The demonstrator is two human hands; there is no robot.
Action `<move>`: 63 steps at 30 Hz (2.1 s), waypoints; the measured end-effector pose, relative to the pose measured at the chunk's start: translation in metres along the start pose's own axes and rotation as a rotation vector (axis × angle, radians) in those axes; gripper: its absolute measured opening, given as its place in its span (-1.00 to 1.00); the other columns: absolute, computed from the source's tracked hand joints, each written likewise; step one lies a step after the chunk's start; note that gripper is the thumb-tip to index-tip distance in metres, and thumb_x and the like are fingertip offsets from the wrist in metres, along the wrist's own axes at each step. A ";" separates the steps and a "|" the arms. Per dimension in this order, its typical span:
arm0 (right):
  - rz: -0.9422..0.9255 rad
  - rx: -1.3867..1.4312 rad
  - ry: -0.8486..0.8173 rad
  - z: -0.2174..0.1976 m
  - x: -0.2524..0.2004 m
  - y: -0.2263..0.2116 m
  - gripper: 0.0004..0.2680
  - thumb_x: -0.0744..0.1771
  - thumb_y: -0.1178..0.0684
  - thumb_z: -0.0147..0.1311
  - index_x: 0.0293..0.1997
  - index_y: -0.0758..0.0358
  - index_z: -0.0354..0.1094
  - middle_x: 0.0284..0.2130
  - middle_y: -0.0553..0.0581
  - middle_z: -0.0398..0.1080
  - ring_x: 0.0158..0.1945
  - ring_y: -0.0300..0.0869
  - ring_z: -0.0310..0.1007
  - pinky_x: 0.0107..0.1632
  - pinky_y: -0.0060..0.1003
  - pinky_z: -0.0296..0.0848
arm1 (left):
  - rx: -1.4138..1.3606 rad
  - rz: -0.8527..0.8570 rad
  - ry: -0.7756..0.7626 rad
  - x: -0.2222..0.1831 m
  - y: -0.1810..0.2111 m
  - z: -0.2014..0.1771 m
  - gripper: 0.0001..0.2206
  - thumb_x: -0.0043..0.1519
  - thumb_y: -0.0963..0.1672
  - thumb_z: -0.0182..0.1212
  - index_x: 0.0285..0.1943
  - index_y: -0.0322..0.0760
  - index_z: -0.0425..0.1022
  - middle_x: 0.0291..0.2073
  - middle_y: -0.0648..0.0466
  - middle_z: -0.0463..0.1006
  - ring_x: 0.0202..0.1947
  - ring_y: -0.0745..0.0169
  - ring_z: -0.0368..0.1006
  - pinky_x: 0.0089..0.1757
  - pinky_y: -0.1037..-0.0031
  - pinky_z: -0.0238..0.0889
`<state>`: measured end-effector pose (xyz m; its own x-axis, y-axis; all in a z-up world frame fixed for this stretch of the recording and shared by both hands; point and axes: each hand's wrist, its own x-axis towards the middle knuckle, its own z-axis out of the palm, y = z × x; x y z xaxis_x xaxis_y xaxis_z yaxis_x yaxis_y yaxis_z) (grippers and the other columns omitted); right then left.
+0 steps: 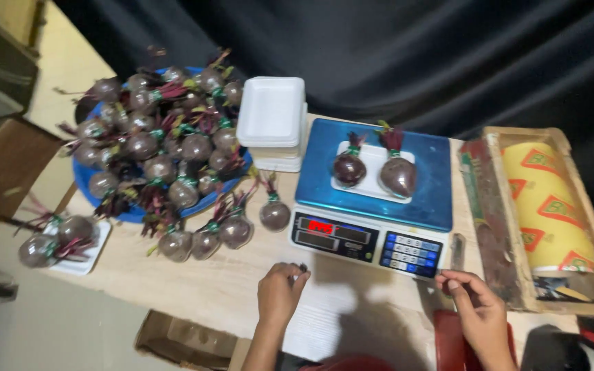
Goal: Weighing individually wrapped vegetables on a digital scale and trimming them with scissors before sorting them into containers.
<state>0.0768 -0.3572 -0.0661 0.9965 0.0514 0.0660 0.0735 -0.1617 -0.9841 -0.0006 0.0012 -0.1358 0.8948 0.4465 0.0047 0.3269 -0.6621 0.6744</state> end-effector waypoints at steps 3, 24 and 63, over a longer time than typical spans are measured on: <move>0.021 -0.050 -0.048 0.022 -0.004 -0.006 -0.84 0.38 0.17 0.05 -0.01 0.41 0.52 -0.20 0.25 0.62 -0.10 -0.18 0.58 0.14 -0.35 0.47 | 0.055 -0.188 -0.067 -0.008 -0.014 -0.022 -0.63 0.19 0.09 0.32 -0.56 -0.11 0.49 -0.46 0.13 0.55 -0.37 -0.02 0.51 -0.21 0.19 0.27; 0.096 0.025 -0.057 0.233 -0.022 -0.029 -0.85 0.39 0.23 0.05 0.00 0.49 0.50 -0.21 0.33 0.59 -0.12 -0.05 0.57 0.14 -0.26 0.49 | -0.038 -0.145 -0.134 0.147 -0.099 -0.228 -0.54 0.14 -0.06 0.05 0.25 -0.05 0.54 -0.04 -0.07 0.66 -0.01 -0.13 0.56 -0.06 0.12 0.34; -0.179 -0.197 -0.573 0.405 0.009 -0.077 -0.83 0.35 0.06 0.05 -0.14 0.19 0.62 -0.26 -0.01 0.70 -0.15 -0.27 0.66 -0.03 -0.37 0.56 | -0.360 -0.689 0.171 0.043 -0.253 -0.251 -0.49 -0.07 -0.05 0.31 0.16 0.05 0.53 -0.07 0.10 0.70 0.00 0.14 0.57 0.06 0.40 0.33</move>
<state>0.0640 0.0545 -0.0561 0.7923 0.6056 0.0741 0.2972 -0.2770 -0.9138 -0.1211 0.3384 -0.1210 0.4578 0.7905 -0.4068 0.6455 0.0190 0.7635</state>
